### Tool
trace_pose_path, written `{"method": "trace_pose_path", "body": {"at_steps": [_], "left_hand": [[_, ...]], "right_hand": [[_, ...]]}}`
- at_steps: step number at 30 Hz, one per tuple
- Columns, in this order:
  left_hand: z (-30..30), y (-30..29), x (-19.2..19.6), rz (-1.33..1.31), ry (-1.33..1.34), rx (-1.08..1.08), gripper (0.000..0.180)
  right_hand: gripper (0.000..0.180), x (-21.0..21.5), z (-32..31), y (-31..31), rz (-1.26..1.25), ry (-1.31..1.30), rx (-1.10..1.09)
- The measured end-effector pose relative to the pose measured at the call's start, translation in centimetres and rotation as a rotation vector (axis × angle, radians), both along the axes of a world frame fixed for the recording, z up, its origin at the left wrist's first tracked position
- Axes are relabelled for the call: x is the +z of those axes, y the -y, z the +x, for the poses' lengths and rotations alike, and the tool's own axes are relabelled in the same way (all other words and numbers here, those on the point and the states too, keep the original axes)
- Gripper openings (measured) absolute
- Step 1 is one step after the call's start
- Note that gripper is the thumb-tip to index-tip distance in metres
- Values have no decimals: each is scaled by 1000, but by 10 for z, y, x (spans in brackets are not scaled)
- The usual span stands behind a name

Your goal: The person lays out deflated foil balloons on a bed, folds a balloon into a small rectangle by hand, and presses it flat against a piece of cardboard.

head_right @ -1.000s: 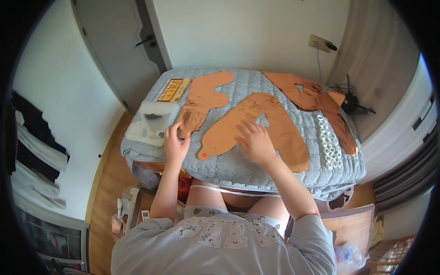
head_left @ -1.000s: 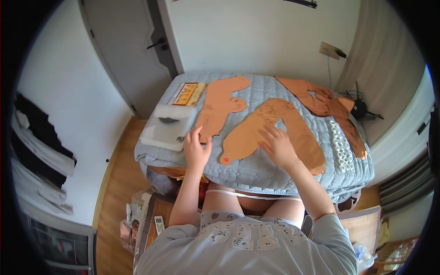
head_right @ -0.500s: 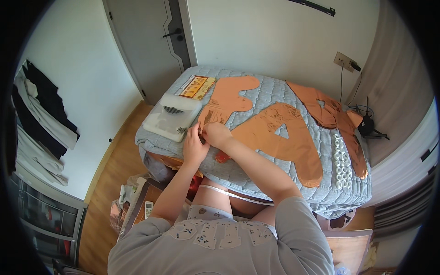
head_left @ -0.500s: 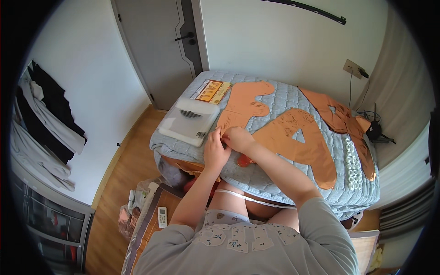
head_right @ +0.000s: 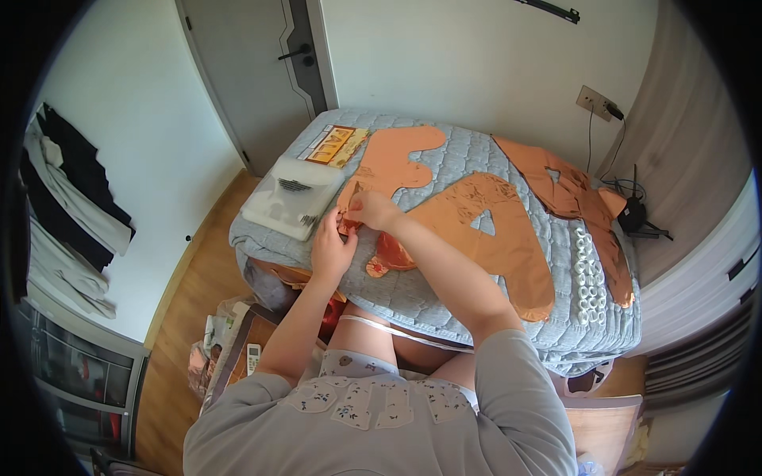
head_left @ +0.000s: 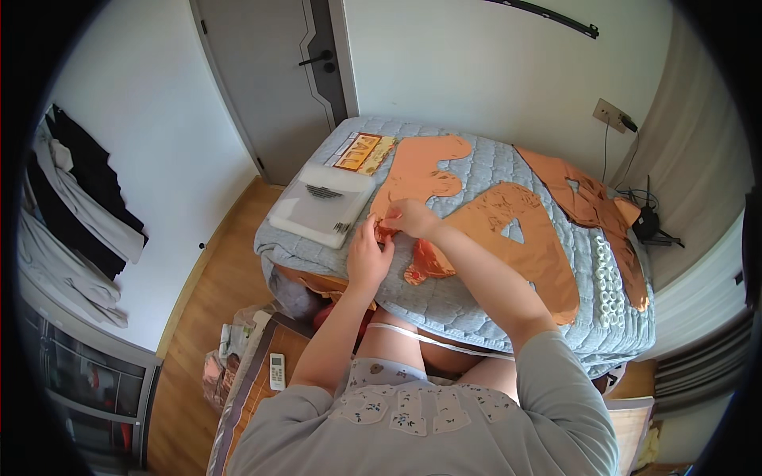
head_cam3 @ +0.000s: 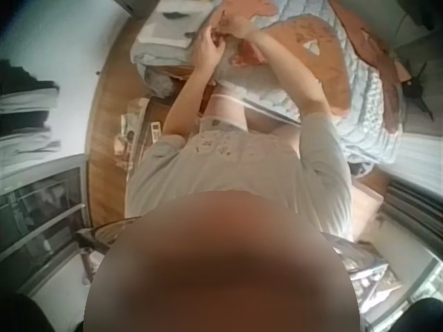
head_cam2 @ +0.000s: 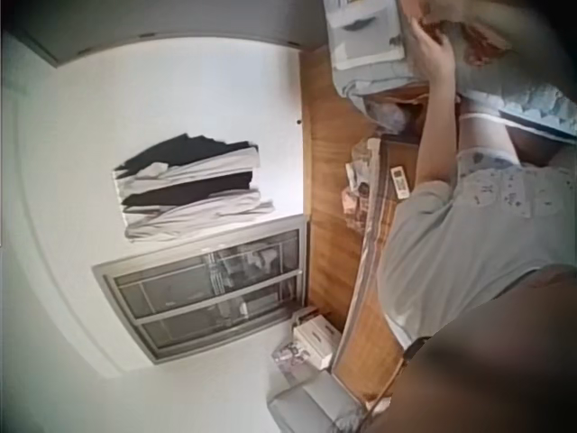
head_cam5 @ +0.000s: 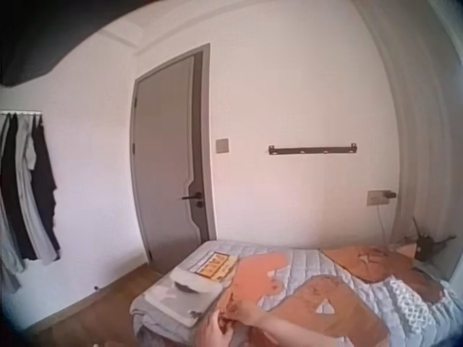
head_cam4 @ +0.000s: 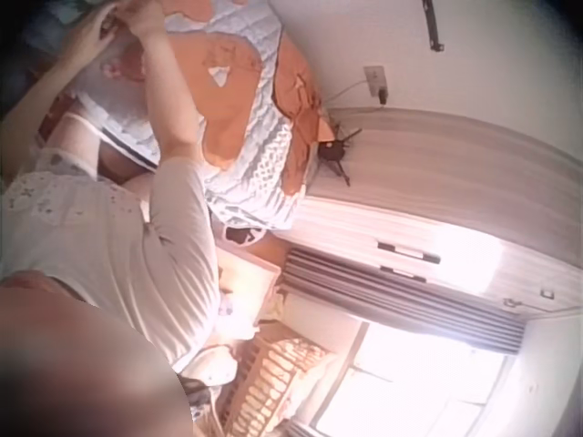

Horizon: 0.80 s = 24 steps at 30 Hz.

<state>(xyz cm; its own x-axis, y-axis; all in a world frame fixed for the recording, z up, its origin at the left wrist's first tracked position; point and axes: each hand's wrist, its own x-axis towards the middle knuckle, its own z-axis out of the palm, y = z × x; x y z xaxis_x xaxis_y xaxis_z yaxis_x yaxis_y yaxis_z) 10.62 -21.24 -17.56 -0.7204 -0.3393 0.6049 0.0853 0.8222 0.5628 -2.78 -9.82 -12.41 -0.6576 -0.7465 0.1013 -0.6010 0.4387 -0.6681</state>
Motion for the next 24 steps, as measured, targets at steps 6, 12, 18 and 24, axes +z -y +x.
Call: {"method": "trace_pose_path", "body": {"at_steps": [6,12,18,24], "left_hand": [[2,8,-4,-17,25,8,39],[2,5,-1,-34,31,-13,31],[3,8,-3,-41,38,-19,32],[1,5,0,-46,55,-14,35]], "right_hand": [[27,-3,-38,-6,-169,316,-188],[23,42,-138,-108,-309,459,-570],[29,140,-128,-207,-326,-736,-981],[13,202,0,-253,-149,-1075,-771]]}}
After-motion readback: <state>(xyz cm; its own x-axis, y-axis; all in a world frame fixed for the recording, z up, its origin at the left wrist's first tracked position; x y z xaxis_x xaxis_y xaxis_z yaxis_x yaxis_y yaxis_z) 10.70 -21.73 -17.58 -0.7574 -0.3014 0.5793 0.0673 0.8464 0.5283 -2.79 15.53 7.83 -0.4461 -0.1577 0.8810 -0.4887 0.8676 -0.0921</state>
